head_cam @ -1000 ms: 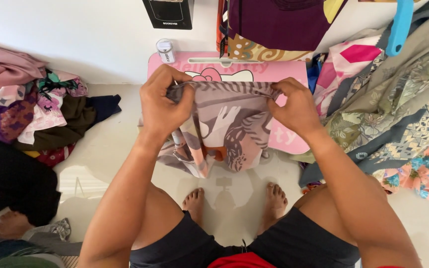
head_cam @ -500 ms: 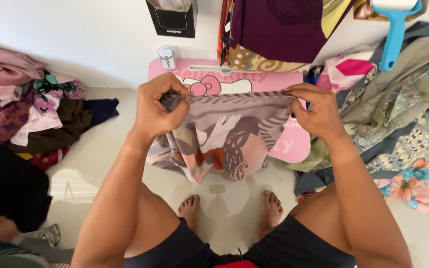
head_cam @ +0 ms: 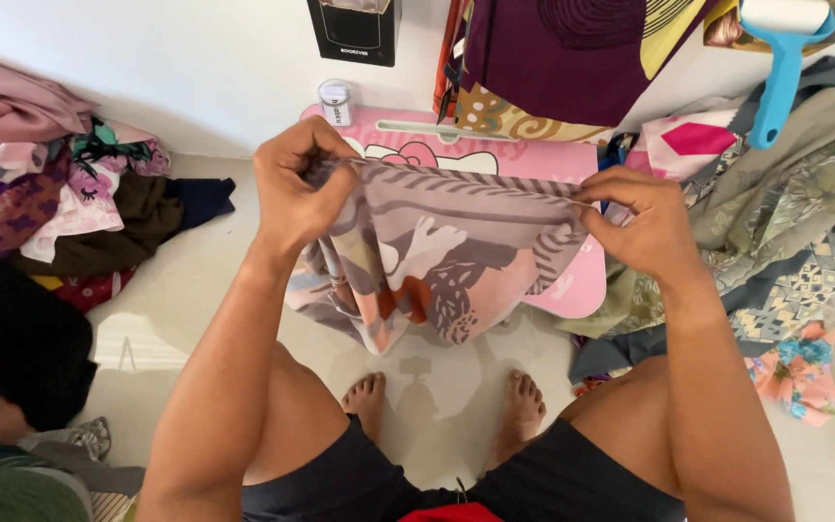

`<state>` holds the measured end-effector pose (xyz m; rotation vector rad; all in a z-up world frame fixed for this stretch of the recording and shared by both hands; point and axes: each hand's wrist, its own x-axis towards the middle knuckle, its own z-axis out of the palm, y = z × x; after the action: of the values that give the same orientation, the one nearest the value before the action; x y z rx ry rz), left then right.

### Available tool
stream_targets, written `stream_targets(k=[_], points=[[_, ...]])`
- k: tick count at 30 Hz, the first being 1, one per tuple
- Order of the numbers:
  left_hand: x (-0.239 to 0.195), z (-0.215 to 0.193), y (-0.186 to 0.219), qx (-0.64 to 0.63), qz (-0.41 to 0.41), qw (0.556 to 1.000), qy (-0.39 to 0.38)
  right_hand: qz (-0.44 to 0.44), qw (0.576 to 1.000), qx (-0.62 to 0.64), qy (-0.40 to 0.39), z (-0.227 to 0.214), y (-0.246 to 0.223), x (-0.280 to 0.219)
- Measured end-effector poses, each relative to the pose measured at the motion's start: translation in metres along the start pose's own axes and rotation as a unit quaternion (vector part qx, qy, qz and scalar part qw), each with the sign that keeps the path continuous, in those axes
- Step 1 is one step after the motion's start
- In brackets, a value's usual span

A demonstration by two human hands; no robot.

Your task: The person folds a patterned cloth on a small table by smoothing it with their hands and aligning the edges.

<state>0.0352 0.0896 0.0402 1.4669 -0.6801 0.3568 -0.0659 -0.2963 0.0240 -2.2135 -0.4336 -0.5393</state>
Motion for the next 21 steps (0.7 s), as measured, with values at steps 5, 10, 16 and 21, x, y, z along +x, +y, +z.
stream_targets(k=[5,10,16,21], points=[[0.003,-0.003,-0.001,-0.017,0.011,0.999,0.035,0.0,1.0,0.001,0.0,0.01,0.002,0.001],[0.004,-0.002,0.003,-0.001,-0.021,0.997,0.077,-0.019,1.0,-0.012,0.015,0.028,-0.004,-0.002],[0.001,0.005,0.01,0.035,-0.033,0.993,0.107,0.022,0.999,-0.036,-0.019,0.045,-0.02,-0.005],[0.001,0.007,0.013,0.037,-0.022,0.992,0.118,0.042,0.999,-0.001,0.018,0.05,-0.009,-0.005]])
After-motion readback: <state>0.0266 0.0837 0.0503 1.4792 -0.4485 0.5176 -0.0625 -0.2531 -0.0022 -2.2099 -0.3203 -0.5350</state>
